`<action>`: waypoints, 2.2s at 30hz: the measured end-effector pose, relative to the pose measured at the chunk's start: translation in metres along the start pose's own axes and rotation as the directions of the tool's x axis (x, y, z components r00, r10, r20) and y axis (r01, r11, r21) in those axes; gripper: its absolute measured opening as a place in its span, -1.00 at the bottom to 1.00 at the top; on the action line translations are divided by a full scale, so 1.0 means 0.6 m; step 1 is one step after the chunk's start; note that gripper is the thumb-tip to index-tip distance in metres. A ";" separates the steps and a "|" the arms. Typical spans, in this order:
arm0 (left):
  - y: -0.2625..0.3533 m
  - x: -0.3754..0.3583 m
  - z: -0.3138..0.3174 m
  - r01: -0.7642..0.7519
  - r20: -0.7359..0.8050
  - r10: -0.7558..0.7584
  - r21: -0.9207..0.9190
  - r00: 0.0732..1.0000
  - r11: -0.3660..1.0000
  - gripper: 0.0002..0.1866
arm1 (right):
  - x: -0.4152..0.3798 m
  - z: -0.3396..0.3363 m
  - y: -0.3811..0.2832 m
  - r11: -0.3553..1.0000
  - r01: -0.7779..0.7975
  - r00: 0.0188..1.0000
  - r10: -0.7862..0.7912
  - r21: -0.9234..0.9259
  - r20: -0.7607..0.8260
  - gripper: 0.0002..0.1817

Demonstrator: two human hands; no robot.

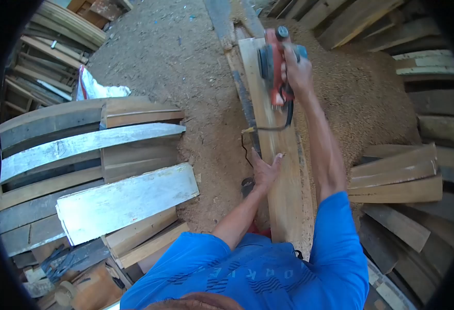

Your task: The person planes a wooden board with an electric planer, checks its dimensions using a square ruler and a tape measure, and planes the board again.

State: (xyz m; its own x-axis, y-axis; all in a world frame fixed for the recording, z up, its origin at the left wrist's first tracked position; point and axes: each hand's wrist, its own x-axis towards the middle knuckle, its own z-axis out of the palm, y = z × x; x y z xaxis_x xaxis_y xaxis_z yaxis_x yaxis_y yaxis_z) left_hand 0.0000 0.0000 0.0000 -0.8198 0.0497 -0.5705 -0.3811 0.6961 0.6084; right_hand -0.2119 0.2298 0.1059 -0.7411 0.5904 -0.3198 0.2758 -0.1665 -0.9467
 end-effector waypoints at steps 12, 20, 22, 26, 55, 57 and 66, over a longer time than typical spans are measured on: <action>-0.139 0.069 -0.091 -0.512 0.795 0.312 -0.003 0.520 0.859 0.01 | -0.519 -0.269 0.144 0.991 -0.040 0.946 0.078 0.124 -0.315 -0.65; -0.364 -0.131 -0.059 0.216 0.784 0.020 -0.196 0.621 0.956 -0.32 | -0.826 -0.394 0.258 0.952 -0.197 0.968 0.152 -0.234 -0.198 -0.44; -0.289 -0.201 -0.038 0.293 0.643 -0.006 -0.340 0.766 0.894 -0.29 | -0.880 -0.405 0.256 0.915 -0.225 0.973 0.192 -0.336 -0.129 -0.39; -0.307 -0.199 0.032 -0.039 0.419 0.167 -0.297 0.892 0.954 -0.31 | -0.951 -0.416 0.311 0.898 -0.167 0.985 0.169 -0.407 -0.031 -0.40; -0.375 -0.266 -0.214 -0.085 0.525 0.350 -0.463 0.776 0.882 0.08 | -1.011 -0.417 0.426 0.915 -0.109 0.993 0.121 -0.389 0.008 -0.36; -0.389 -0.257 -0.211 0.094 0.595 0.270 -0.508 0.757 0.856 0.08 | -1.013 -0.416 0.426 0.913 -0.102 0.994 0.113 -0.394 0.006 -0.35; -0.369 -0.281 -0.204 -0.120 0.481 0.410 -0.525 0.775 0.843 0.20 | -1.015 -0.413 0.425 0.914 -0.057 0.998 0.057 -0.401 -0.011 -0.35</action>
State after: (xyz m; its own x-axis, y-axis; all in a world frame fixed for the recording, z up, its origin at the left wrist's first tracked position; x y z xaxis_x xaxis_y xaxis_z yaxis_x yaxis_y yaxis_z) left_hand 0.1703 -0.2501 0.0290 -0.5863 0.6683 -0.4579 -0.4468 0.2047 0.8709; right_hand 0.4616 0.0233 0.0690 -0.7171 0.5887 -0.3731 0.5398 0.1304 -0.8316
